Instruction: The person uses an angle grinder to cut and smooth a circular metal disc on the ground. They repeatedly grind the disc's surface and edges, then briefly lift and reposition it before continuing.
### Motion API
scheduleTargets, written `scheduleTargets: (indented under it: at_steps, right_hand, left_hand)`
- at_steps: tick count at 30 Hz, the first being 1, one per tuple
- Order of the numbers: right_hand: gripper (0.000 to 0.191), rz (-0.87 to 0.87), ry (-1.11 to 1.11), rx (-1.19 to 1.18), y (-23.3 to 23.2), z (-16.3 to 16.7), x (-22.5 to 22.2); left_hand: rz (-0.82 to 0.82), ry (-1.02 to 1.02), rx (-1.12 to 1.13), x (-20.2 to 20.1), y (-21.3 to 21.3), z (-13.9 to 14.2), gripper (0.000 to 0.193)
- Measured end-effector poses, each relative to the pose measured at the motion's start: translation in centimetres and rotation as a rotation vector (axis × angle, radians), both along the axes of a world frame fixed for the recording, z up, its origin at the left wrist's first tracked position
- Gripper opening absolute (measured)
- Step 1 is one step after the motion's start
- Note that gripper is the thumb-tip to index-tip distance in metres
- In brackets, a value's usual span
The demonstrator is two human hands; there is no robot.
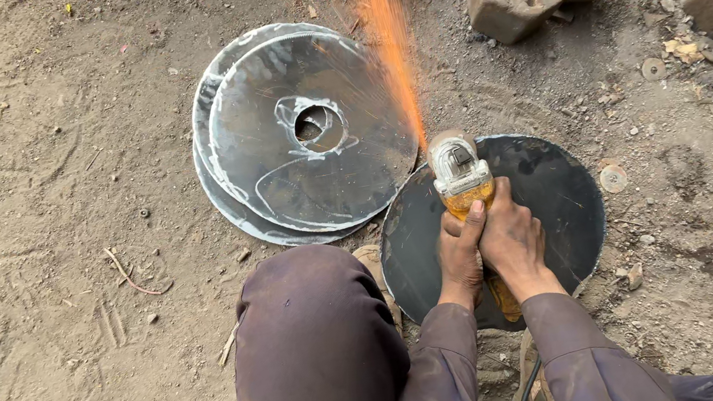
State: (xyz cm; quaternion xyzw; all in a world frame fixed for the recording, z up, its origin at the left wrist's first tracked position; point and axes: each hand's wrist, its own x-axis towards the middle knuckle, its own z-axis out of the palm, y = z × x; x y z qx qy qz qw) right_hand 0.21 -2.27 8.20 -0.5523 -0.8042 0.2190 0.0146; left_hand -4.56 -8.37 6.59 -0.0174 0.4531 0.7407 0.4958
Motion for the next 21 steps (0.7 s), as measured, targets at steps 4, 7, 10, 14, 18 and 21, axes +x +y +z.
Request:
scheduleTargets:
  at_steps: [4,7,10,14,18,21]
  right_hand:
    - [0.055,0.072,-0.012,0.005,-0.1,-1.7,0.3]
    - [0.042,0.069,-0.029,0.03,-0.8,-3.3,-0.3]
    - [0.041,-0.049,0.023,0.013,-0.7,-4.2,-0.7]
    - [0.044,-0.154,0.113,0.031,0.1,-3.9,0.6]
    - [0.062,-0.021,-0.014,-0.002,0.4,-3.4,1.7]
    - [0.049,-0.046,-0.067,-0.005,0.0,-3.4,1.9]
  left_hand:
    - [0.108,-0.043,0.148,-0.1,-0.7,-0.1,0.059]
    - [0.104,-0.06,0.14,-1.0,-1.5,-0.5,0.057]
    - [0.024,0.019,0.228,-2.3,-0.9,-0.8,0.057]
    - [-0.048,0.137,0.139,-2.1,0.2,-0.4,0.053]
    - [0.015,0.176,0.007,-0.6,-0.1,-0.4,0.05]
    - [0.023,0.145,-0.009,-0.3,-0.4,-0.7,0.052]
